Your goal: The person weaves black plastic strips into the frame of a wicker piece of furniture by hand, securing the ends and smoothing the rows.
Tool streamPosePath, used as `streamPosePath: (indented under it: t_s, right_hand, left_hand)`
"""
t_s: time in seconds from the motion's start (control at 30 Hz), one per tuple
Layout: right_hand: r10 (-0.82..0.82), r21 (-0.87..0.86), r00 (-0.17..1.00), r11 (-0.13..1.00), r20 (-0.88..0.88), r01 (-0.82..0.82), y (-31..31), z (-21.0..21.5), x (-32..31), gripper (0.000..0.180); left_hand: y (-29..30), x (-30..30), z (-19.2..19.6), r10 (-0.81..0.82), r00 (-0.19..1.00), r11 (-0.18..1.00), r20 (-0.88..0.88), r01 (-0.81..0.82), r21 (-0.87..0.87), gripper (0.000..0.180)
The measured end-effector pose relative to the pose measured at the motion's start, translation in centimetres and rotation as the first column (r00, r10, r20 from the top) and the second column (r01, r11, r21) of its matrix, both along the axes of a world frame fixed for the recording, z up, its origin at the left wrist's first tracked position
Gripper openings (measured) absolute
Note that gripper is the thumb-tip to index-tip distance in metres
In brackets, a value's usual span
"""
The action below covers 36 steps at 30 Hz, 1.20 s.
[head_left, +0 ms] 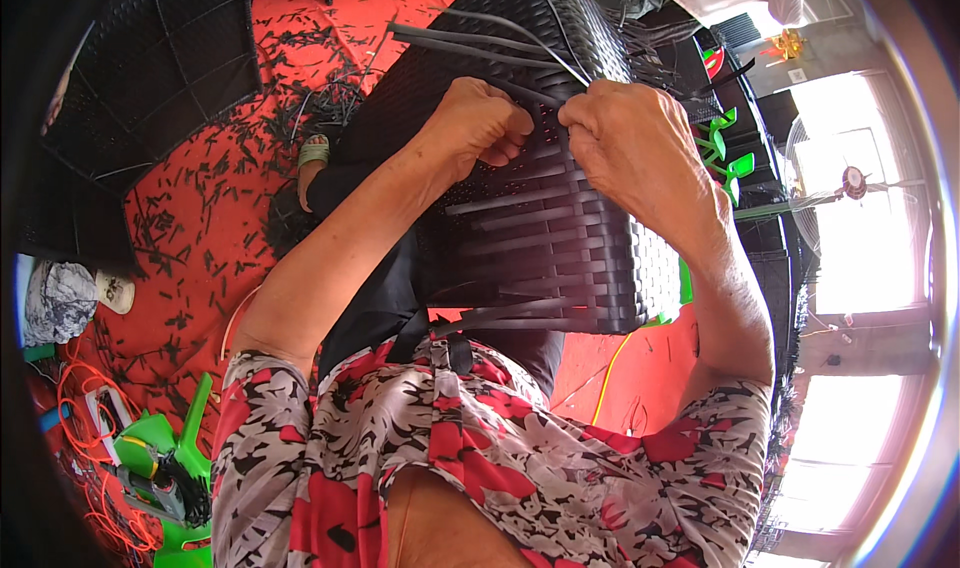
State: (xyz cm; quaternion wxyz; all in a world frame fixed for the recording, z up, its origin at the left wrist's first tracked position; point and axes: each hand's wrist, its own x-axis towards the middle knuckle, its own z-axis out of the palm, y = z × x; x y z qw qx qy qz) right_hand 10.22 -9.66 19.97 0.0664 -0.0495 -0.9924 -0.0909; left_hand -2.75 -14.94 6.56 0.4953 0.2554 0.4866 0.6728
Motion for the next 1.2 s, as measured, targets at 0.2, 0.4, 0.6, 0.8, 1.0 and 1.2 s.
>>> streamPosePath:
  t_s: [0.2, 0.4, 0.6, 0.8, 1.0, 1.2]
  right_hand:
    - [0.028, -0.07, 1.0, 0.997, 0.012, -0.027, 0.2, -0.4, -1.1, 0.011]
    - [0.064, 0.113, 0.99, 0.991, 0.124, -0.078, 0.9, 0.0, 0.1, 0.009]
    - [0.076, 0.081, 0.992, 0.993, 0.106, -0.085, 0.2, -0.5, -1.7, 0.016]
    - [-0.011, 0.023, 0.987, 1.0, 0.161, 0.007, 0.1, -3.1, -2.7, 0.027]
    - [-0.065, 0.078, 0.981, 0.996, 0.183, 0.051, -0.6, -4.5, -3.4, 0.047]
    - [0.015, 0.1, 0.971, 0.994, 0.239, -0.039, -0.1, -5.5, -3.6, 0.043]
  left_hand:
    - [-0.3, -0.3, -0.7, -0.03, 0.992, 1.0, 0.119, 0.03, 0.009, 0.009]
    - [2.1, 1.2, 0.0, -0.004, 0.98, 1.0, 0.197, 0.002, 0.011, 0.008]
    - [1.7, -0.6, -1.9, -0.057, 0.984, 0.998, 0.171, 0.053, 0.023, 0.012]
    - [1.5, -0.3, -3.1, -0.083, 0.963, 0.996, 0.257, 0.075, 0.043, 0.02]
    - [-0.2, 1.6, -1.4, 0.007, 0.848, 0.997, 0.53, -0.05, 0.066, 0.022]
    - [-0.3, 0.1, -5.6, -0.046, 0.991, 0.991, -0.128, 0.061, 0.119, 0.021]
